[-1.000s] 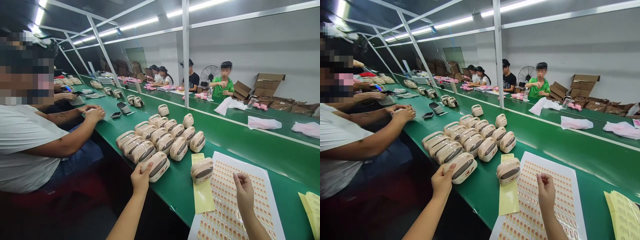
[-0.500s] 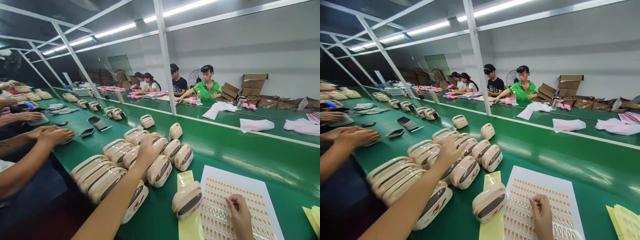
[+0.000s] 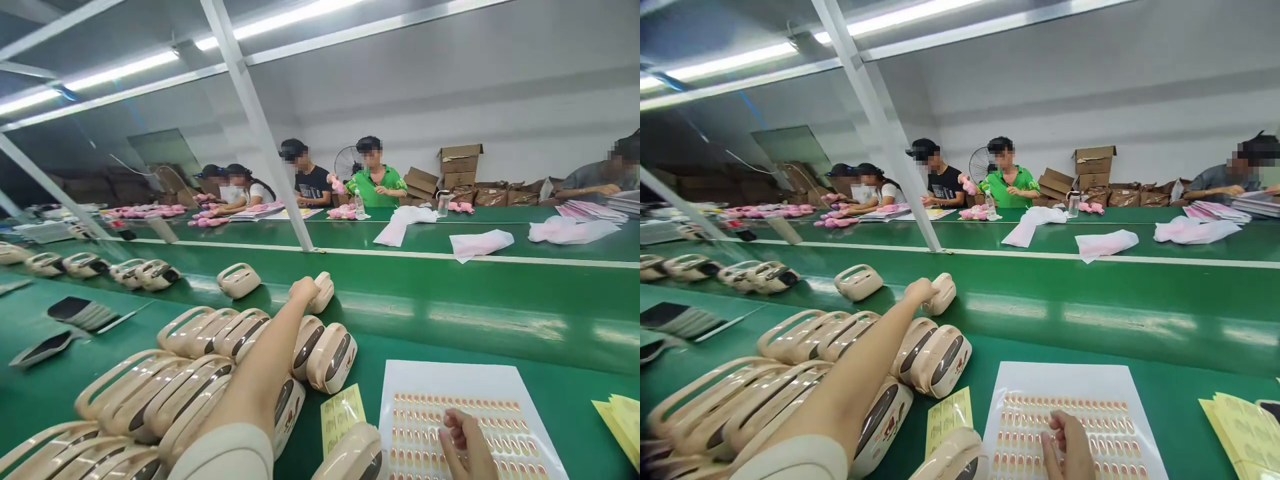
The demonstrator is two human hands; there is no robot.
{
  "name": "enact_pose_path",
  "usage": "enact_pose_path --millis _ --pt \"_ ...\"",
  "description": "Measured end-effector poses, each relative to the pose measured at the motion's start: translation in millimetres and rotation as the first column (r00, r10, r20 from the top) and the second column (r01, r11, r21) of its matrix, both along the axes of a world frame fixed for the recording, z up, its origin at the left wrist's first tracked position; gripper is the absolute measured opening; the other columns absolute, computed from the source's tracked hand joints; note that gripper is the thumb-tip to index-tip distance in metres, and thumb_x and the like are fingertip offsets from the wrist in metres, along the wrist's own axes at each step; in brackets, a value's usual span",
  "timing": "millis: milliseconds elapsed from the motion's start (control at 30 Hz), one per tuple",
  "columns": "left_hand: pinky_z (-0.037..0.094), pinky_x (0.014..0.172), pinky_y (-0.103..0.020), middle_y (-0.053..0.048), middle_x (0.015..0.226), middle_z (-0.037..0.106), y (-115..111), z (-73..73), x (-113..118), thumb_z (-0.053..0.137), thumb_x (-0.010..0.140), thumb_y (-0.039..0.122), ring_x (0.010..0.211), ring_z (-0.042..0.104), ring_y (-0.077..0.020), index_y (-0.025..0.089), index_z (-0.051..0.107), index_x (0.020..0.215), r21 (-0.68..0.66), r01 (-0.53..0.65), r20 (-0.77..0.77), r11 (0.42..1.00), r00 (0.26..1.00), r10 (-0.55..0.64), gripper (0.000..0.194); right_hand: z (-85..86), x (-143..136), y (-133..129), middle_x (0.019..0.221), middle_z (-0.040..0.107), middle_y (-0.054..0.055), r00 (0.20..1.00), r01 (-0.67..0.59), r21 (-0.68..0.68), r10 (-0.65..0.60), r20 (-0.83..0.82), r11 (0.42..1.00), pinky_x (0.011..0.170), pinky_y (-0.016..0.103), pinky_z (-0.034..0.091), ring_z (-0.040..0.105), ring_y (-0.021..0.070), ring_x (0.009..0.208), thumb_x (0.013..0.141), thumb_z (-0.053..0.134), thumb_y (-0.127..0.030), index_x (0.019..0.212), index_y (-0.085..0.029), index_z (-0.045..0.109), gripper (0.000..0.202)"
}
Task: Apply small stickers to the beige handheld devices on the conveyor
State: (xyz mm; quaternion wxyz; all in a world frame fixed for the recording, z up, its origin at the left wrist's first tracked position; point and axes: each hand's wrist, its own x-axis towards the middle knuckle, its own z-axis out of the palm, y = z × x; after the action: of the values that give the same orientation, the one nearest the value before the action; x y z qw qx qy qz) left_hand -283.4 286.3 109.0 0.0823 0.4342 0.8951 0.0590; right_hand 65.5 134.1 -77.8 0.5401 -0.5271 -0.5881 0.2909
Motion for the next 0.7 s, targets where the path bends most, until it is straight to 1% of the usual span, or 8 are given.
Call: enact_pose_path --millis 167,300,400,467,567,633,667,700 --pt "0.050 0.075 -0.039 -0.005 0.105 0.059 -17 35.5 53 0.052 0.086 0.032 0.090 0.059 -0.0200 0.016 0.056 0.105 0.029 0.260 -0.054 0.965 0.965 -0.258 0.025 3.2 1 -1 0.082 0.065 0.005 0.999 -0.039 -0.123 0.035 -0.037 0.992 0.059 0.030 0.049 0.058 0.0183 0.065 0.079 0.049 -0.054 0.117 -0.022 0.049 0.050" --pt "0.047 0.074 -0.038 -0.005 0.092 0.063 -72 54.4 128 0.061 0.078 0.028 0.089 0.059 -0.0234 0.016 0.060 0.086 0.155 0.529 -0.190 0.834 0.845 -0.500 0.015 22.9 3 2 0.111 0.061 0.012 0.973 -0.186 -0.105 0.169 -0.155 0.977 0.080 0.037 0.048 0.060 0.0218 0.097 0.084 0.045 -0.048 0.133 -0.023 0.031 0.057" --pt "0.046 0.071 -0.035 -0.007 0.084 0.065 -126 45.3 191 0.058 0.076 0.016 0.085 0.059 -0.0251 0.018 0.060 0.080 0.187 0.732 -0.263 0.655 0.680 -0.684 0.005 61.2 4 0 0.134 0.043 0.015 0.906 -0.324 0.044 0.324 -0.274 0.945 0.089 0.042 0.044 0.047 0.0238 0.118 0.086 0.042 -0.047 0.139 -0.026 0.015 0.063" --pt "0.045 0.064 -0.034 -0.008 0.079 0.065 -158 30.8 227 0.050 0.074 0.005 0.077 0.060 -0.0243 0.018 0.060 0.077 0.175 0.836 -0.287 0.520 0.549 -0.785 0.016 91.3 8 -6 0.141 0.033 0.014 0.837 -0.342 0.129 0.364 -0.409 0.931 0.090 0.043 0.043 0.041 0.0241 0.124 0.087 0.039 -0.047 0.140 -0.027 0.008 0.065" --pt "0.043 0.057 -0.033 -0.008 0.071 0.064 -194 2.9 256 0.044 0.075 0.001 0.066 0.057 -0.0230 0.018 0.061 0.077 0.184 0.946 -0.338 0.266 0.315 -0.887 0.023 122.9 20 -22 0.140 0.034 0.012 0.721 -0.260 0.098 0.261 -0.642 0.961 0.089 0.040 0.045 0.046 0.0228 0.120 0.084 0.045 -0.042 0.140 -0.028 0.012 0.066" --pt "0.043 0.062 -0.033 -0.007 0.073 0.065 -208 -18.2 259 0.041 0.082 0.006 0.068 0.057 -0.0218 0.019 0.062 0.087 0.334 0.943 -0.472 0.015 0.181 -0.863 0.024 129.0 34 -35 0.133 0.044 0.009 0.643 -0.200 0.006 0.136 -0.754 0.980 0.083 0.035 0.048 0.052 0.0211 0.111 0.080 0.052 -0.037 0.138 -0.028 0.019 0.067" --pt "0.043 0.072 -0.034 -0.007 0.085 0.066 -211 -29.3 257 0.046 0.083 0.013 0.079 0.058 -0.0227 0.021 0.060 0.099 0.449 0.890 -0.495 -0.084 0.169 -0.852 0.022 128.0 42 -41 0.127 0.049 0.008 0.612 -0.180 -0.054 0.069 -0.788 0.982 0.078 0.033 0.050 0.055 0.0200 0.105 0.077 0.054 -0.035 0.136 -0.028 0.023 0.067" --pt "0.039 0.086 -0.038 -0.007 0.102 0.064 -214 -40.7 255 0.054 0.081 0.023 0.097 0.055 -0.0260 0.026 0.057 0.109 0.606 0.787 -0.463 -0.115 0.232 -0.856 0.028 125.3 50 -48 0.120 0.055 0.006 0.589 -0.167 -0.117 0.004 -0.808 0.979 0.072 0.030 0.051 0.058 0.0187 0.097 0.075 0.056 -0.033 0.135 -0.028 0.027 0.067"
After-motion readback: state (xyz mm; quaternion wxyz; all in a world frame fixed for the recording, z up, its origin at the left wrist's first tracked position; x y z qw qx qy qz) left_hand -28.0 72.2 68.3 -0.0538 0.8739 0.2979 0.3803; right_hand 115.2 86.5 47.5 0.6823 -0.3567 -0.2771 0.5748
